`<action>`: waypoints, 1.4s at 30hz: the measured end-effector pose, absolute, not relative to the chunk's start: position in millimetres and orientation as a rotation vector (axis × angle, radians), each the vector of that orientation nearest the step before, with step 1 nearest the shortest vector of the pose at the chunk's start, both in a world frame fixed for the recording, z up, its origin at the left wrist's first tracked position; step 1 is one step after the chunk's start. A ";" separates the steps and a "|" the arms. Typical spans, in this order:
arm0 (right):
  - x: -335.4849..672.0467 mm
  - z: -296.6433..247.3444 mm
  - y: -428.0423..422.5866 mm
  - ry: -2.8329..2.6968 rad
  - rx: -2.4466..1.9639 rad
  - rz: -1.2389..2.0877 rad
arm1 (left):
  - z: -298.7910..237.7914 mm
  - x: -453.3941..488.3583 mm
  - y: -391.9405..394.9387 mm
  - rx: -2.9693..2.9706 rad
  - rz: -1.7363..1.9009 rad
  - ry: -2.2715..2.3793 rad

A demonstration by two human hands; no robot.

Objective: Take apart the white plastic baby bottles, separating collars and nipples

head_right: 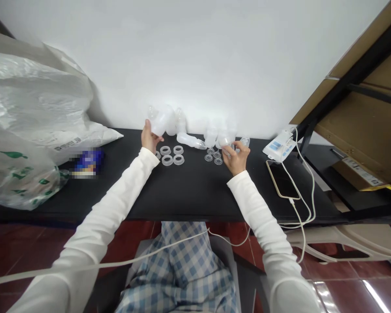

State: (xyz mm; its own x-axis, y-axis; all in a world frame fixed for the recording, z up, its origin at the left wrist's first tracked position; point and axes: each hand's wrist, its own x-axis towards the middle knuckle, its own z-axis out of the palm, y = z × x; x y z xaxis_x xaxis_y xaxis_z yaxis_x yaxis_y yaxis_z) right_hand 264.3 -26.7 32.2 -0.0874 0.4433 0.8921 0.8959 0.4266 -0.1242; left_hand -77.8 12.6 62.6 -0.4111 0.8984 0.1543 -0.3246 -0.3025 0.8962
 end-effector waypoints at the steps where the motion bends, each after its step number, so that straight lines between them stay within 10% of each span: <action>1: 262.1 32.7 -26.3 -1.689 -1.165 -0.615 | 59.8 -73.2 12.0 0.926 1.810 1.032; 28: 243.8 33.2 -27.1 -1.730 -1.189 -0.558 | 32.0 40.6 101.4 1.855 1.210 1.846; 42: 208.7 25.7 -42.0 -1.877 -1.128 -0.304 | 36.9 19.1 -57.2 2.110 1.364 0.849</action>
